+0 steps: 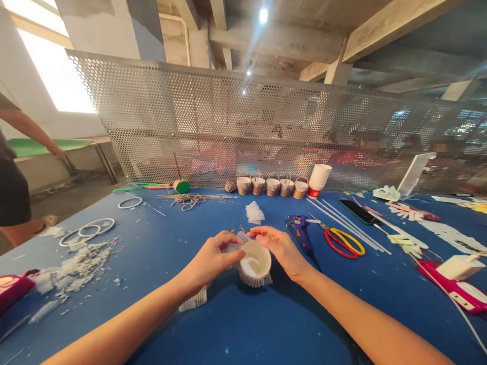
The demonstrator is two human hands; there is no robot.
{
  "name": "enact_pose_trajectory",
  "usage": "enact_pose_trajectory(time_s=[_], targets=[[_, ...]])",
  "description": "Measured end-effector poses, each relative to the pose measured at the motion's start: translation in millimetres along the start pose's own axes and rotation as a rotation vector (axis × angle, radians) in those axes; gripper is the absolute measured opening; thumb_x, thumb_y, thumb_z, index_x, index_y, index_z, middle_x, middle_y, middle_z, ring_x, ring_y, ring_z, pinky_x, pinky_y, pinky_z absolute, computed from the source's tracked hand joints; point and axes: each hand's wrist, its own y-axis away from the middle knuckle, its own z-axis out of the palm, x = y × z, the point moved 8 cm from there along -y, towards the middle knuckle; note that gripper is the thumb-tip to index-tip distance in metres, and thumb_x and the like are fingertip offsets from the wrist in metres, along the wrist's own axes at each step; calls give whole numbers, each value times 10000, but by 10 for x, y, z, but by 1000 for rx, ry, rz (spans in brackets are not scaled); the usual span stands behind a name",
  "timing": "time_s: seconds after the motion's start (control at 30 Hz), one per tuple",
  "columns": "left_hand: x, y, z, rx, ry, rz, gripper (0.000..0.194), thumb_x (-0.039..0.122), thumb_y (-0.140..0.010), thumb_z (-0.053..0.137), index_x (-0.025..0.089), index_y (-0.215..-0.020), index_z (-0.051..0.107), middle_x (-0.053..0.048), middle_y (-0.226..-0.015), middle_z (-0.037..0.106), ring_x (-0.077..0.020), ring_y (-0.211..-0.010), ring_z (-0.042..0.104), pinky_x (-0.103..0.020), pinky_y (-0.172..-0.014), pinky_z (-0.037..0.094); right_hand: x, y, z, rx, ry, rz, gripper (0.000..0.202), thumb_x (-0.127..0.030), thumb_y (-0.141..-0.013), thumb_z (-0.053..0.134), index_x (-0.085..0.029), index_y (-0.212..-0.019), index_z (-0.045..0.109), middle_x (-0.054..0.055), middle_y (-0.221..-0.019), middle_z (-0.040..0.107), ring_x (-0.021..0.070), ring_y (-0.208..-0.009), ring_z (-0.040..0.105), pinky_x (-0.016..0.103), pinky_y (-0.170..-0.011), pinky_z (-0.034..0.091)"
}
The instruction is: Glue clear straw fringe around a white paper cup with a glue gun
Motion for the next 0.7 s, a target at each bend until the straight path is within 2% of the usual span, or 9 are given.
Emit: enact_pose_trajectory(time_s=[0.1,0.23,0.4,0.57,0.7], targets=[[83,44,82,-59,-17,103,175,293,-658,639,188,-786,696,-61,-925,651,-204,-827,596,-295,-734,465,-35,33,50,-15,-20,51,300,-443,-738,648,-170,-842,714,55,-878,719,212,-851,640,351,-808,473],[113,82,134,-85,-50,136,184,279,-666,626,196,-816,691,-59,-967,639,-203,-856,593,-291,-745,459,-14,52,49,51,-41,76,249,-415,-676,705,-177,-749,719,48,-864,719,204,-867,623,330,-826,454],[18,60,111,-46,-9,16,163,304,-646,618,183,-750,655,-32,-831,635,-172,-707,555,-256,-597,428,105,54,-54,155,-35,128,245,-408,-681,673,-168,-726,695,42,-779,699,187,-748,607,313,-710,455],[-85,81,152,-72,61,-134,216,341,-661,626,179,-805,639,54,-561,514,-112,-494,417,-227,-478,314,141,72,-80,159,-26,166,212,-370,-682,661,-166,-730,687,30,-770,679,177,-746,589,295,-705,439],[-135,77,162,-79,145,-201,292,386,-669,661,160,-853,638,58,-552,506,-96,-478,403,-214,-465,299,178,75,-75,152,-55,198,203,-363,-674,651,-170,-736,652,17,-757,658,161,-715,572,282,-676,427]])
